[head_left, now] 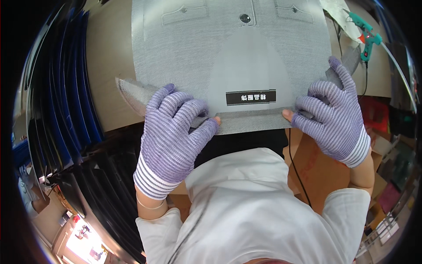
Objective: The person uses a hot glue gun to apply adhesive to a cardboard template and attaches a grey fabric piece to a larger grey fabric panel. They repeatedly position the template, apply glue, and press the fabric into place, working on a workbench in a workshop environment.
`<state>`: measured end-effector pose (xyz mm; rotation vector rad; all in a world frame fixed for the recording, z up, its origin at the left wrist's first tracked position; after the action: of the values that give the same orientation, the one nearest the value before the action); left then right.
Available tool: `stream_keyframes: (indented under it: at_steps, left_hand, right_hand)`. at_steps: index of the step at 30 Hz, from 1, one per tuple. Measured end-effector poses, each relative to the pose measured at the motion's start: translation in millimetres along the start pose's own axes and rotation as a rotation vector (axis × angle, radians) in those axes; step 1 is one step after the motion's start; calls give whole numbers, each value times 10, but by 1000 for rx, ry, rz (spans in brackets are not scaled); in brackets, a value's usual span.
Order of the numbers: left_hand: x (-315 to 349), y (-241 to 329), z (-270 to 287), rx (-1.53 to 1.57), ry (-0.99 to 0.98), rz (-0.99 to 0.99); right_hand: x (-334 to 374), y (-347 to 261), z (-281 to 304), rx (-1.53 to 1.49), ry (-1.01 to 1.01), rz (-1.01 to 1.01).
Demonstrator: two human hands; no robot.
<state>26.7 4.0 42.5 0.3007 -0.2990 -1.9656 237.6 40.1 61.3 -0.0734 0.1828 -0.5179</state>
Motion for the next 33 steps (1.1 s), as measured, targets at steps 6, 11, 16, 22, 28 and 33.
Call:
stream_keyframes:
  at_steps: [6, 11, 16, 22, 28, 33]
  left_hand:
    - [0, -16, -19, 46, -20, 40]
    - [-6, -31, -11, 86, -14, 91]
    - [-7, -45, -12, 111, 10, 66]
    - [5, -73, -18, 103, 55, 82]
    - [12, -75, -26, 57, 91, 32]
    - [7, 17, -4, 38, 86, 48]
  right_hand:
    - [-4, -17, -26, -36, -37, -15]
    - [5, 35, -63, -123, -32, -96]
    - [-6, 11, -89, -98, -64, -83]
    - [-24, -7, -100, -114, -103, -47]
    - [-9, -42, -74, -108, -60, 12]
    - [-32, -56, -44, -105, -8, 7]
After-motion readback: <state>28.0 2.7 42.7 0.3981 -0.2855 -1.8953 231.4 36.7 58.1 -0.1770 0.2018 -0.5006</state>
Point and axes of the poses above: each hand's wrist, its own x-axis away from the middle knuckle, its own z-axis out of the back of the hand, y = z × x, the point moved 6 cm from there along -x, towards the middle knuckle, and after that the axes turned 7 degrees about z, right-handed, at the moved point
